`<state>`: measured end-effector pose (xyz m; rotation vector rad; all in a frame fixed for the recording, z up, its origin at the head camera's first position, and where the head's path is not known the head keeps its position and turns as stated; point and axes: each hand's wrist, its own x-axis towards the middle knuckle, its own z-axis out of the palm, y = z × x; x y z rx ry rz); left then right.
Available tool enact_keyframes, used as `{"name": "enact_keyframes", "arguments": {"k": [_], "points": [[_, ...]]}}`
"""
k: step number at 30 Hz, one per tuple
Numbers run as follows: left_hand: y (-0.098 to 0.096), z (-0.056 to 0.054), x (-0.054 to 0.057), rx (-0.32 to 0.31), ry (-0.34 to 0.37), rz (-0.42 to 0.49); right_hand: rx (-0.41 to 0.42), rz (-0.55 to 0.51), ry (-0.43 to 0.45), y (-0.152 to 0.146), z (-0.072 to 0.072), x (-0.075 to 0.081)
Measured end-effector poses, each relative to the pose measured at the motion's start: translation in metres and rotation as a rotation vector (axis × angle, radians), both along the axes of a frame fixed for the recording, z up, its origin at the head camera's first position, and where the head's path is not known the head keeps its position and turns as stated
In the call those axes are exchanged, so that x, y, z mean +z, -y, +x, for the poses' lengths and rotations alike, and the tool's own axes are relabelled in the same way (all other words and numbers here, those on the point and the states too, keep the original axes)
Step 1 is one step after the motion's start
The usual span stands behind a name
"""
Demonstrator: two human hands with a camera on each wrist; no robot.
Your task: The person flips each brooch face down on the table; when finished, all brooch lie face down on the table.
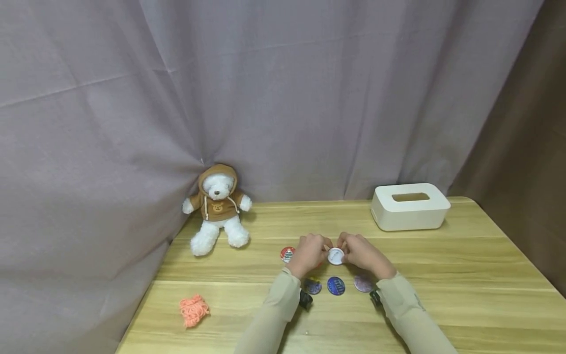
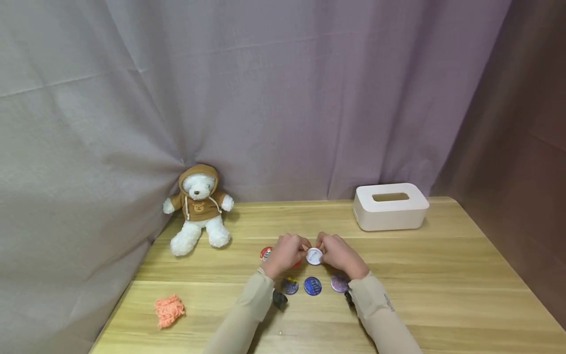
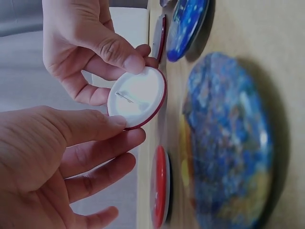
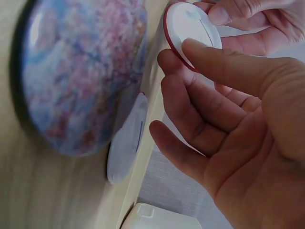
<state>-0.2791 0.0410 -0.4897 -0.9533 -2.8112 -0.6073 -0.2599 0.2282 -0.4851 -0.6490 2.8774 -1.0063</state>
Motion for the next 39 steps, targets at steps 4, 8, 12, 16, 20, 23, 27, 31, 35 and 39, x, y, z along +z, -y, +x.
{"name": "enact_keyframes", "arguments": {"k": [4,8,12,16,20,23,27,31,35,39], "points": [[-0.002,-0.001,-0.005,-0.003,-0.02,-0.011,0.001,0.014,-0.012,-0.001,0.0,-0.001],[-0.003,-0.001,-0.007,0.003,0.001,-0.028,-0.003,0.024,-0.027,0.001,-0.001,-0.002],[-0.004,0.0,-0.007,0.017,0.028,-0.044,-0.016,0.043,-0.033,0.003,-0.001,-0.002],[-0.004,0.002,-0.007,0.033,0.024,-0.086,-0.025,0.075,-0.029,0.004,-0.001,-0.001],[-0.005,0.004,-0.006,0.056,0.004,-0.165,-0.01,0.108,-0.053,0.006,-0.001,0.0],[-0.006,0.005,-0.007,0.067,0.009,-0.206,0.009,0.136,-0.088,0.007,-0.001,0.0],[-0.006,0.005,-0.009,0.068,0.038,-0.209,0.016,0.172,-0.103,0.008,-0.001,-0.003],[-0.004,0.005,-0.01,0.066,0.055,-0.201,0.01,0.204,-0.089,0.009,-0.001,-0.004],[-0.001,0.005,-0.008,0.061,0.066,-0.196,0.015,0.2,-0.094,0.009,-0.001,-0.005],[0.005,0.002,-0.006,0.035,0.069,-0.171,0.017,0.175,-0.125,0.012,-0.003,-0.003]]}}
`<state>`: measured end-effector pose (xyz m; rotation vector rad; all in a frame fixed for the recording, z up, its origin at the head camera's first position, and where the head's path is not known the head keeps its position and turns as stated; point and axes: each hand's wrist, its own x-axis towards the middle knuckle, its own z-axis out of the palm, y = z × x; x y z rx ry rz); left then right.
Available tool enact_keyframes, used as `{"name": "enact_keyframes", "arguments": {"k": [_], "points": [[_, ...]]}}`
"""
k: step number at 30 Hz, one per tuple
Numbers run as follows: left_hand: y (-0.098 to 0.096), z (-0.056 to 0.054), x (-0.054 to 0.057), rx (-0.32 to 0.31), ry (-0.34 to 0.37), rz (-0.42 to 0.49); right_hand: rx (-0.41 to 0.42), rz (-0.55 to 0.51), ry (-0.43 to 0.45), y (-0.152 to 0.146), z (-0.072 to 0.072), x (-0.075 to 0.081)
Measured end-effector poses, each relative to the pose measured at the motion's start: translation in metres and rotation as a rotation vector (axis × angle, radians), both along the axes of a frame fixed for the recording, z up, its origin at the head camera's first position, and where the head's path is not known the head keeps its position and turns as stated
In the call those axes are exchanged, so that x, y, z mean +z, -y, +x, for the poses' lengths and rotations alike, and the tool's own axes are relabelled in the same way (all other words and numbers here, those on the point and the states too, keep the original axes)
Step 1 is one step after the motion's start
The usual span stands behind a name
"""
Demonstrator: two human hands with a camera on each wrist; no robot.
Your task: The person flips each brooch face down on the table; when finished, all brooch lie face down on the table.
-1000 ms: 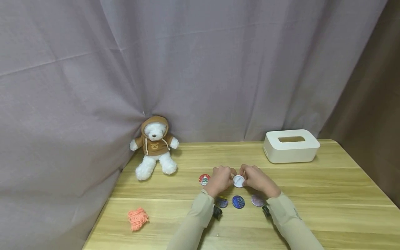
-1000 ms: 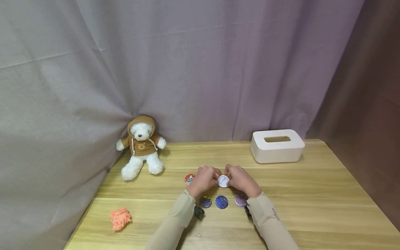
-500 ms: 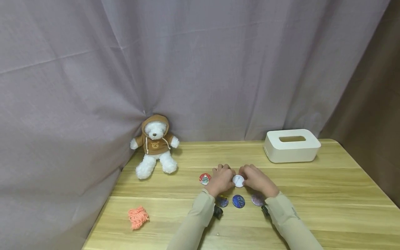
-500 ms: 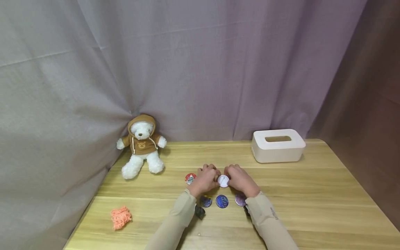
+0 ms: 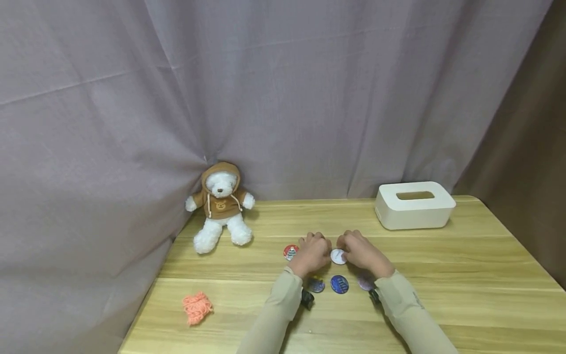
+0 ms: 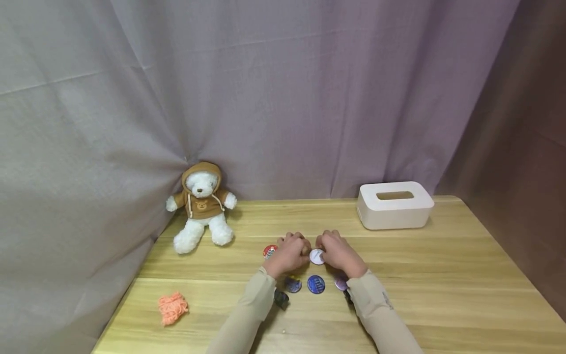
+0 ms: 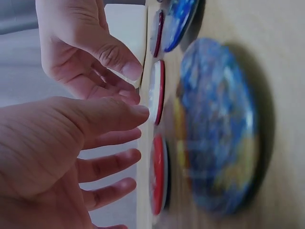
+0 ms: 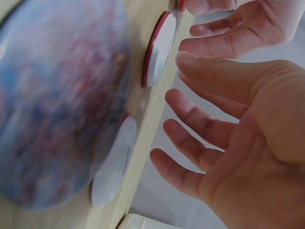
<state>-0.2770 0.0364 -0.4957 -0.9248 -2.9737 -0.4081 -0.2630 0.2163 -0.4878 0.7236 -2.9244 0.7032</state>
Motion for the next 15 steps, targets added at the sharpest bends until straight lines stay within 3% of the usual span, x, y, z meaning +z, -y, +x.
{"name": "enact_keyframes", "arguments": {"k": [7,15], "points": [[0.015,0.003,0.01,-0.004,0.012,0.035,-0.011,-0.022,-0.005,0.011,-0.001,0.006],[0.034,0.004,0.011,0.027,0.045,0.101,0.004,-0.033,0.023,0.024,-0.001,0.009]]}}
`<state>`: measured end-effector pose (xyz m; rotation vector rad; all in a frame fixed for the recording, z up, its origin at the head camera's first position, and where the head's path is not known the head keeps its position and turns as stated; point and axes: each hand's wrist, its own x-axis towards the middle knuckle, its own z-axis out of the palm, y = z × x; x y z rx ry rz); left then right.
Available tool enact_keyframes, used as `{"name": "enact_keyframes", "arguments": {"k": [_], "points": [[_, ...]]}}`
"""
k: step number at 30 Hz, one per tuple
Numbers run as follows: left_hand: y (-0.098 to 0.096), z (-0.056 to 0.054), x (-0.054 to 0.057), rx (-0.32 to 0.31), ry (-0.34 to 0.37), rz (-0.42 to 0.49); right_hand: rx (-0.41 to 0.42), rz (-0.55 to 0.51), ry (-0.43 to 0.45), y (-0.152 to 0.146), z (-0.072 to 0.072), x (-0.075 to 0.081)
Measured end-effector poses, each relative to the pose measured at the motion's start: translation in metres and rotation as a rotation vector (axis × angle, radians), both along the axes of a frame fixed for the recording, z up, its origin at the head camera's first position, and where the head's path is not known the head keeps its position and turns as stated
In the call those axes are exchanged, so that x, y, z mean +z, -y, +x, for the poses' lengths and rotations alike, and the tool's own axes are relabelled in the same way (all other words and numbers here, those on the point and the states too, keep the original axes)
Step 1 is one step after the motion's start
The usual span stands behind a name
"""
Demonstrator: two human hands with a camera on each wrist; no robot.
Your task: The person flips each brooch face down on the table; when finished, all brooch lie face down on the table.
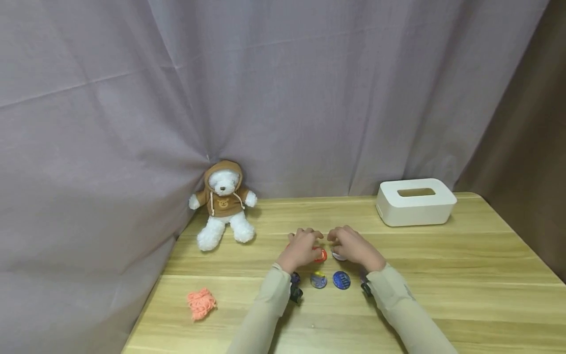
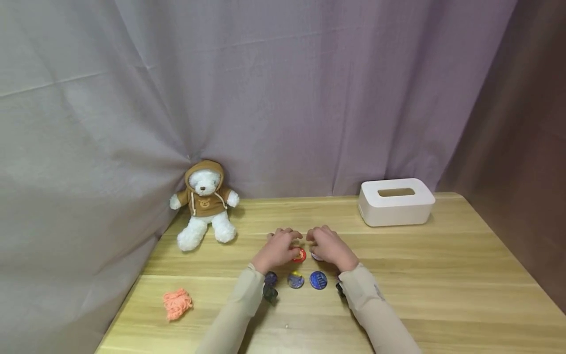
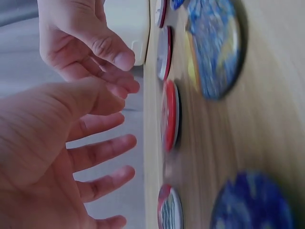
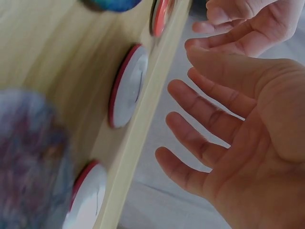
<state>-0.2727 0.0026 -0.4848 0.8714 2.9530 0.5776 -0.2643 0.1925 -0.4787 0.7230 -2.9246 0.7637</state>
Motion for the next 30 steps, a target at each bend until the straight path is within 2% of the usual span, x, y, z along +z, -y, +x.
{"name": "enact_keyframes", "arguments": {"k": [8,17,22,30], "points": [[0.011,0.003,0.002,-0.013,0.051,0.01,0.033,0.0,0.03,0.013,0.0,0.001],[0.016,-0.002,0.0,-0.022,0.003,-0.029,0.068,0.011,0.005,0.022,-0.002,0.0],[0.018,-0.002,-0.001,-0.029,0.022,-0.025,0.1,0.016,-0.015,0.026,0.0,-0.001],[0.018,-0.005,-0.007,-0.03,0.03,-0.014,0.084,0.048,-0.018,0.032,0.0,-0.004]]}}
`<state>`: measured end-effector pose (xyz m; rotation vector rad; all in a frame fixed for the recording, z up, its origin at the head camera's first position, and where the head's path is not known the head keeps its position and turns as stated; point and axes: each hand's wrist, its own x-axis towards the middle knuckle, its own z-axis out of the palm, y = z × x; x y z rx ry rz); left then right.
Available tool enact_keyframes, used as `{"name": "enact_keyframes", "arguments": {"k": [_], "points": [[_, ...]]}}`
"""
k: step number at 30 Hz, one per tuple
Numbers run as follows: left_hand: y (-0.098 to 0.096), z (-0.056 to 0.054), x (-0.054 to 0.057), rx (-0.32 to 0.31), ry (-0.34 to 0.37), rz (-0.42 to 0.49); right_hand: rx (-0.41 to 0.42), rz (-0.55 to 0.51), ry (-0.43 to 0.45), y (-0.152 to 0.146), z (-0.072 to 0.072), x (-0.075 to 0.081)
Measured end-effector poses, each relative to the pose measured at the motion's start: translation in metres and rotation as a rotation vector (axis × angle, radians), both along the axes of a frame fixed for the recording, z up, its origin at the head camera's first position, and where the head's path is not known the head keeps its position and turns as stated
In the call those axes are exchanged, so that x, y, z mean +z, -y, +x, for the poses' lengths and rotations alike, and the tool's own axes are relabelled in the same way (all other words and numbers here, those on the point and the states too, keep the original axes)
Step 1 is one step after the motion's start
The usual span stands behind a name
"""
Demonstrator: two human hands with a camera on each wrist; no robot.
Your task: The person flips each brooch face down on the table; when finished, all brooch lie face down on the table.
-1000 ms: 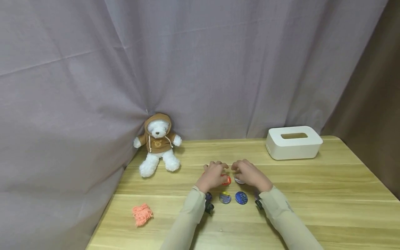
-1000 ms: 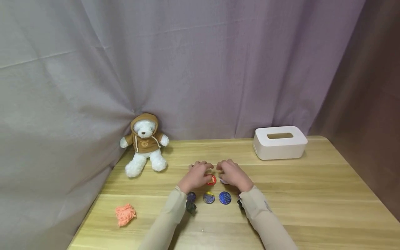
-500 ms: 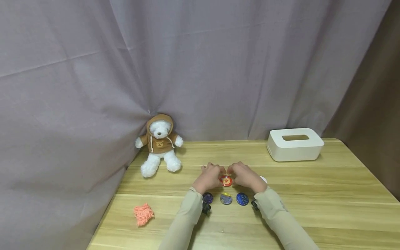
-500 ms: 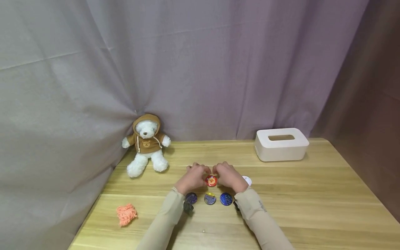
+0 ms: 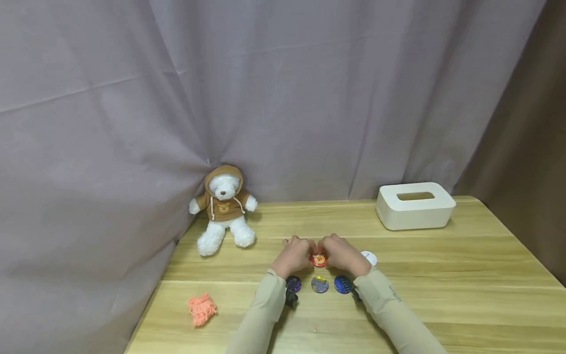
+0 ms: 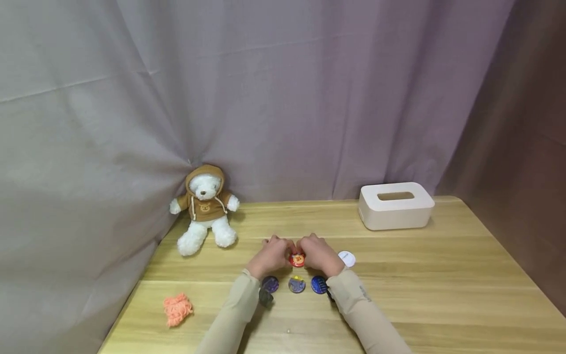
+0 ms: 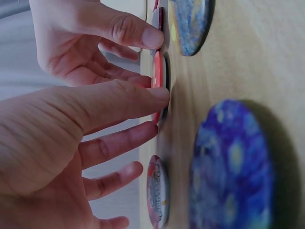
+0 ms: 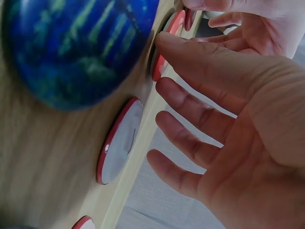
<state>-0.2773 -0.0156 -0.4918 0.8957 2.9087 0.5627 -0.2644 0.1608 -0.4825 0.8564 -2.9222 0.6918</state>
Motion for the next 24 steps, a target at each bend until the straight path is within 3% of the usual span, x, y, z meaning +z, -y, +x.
{"name": "enact_keyframes", "arguments": {"k": [10,15,24], "points": [[-0.0002,-0.0008,-0.0018,0.012,0.002,0.021,-0.011,0.012,-0.003,-0.0007,0.0003,-0.0014],[-0.0009,-0.0015,-0.0005,0.0,-0.013,0.02,-0.012,0.017,0.034,-0.0029,-0.0002,0.0011],[0.0072,-0.0038,0.0007,-0.016,0.021,0.075,0.007,-0.018,0.106,-0.0066,-0.0007,0.0054]]}}
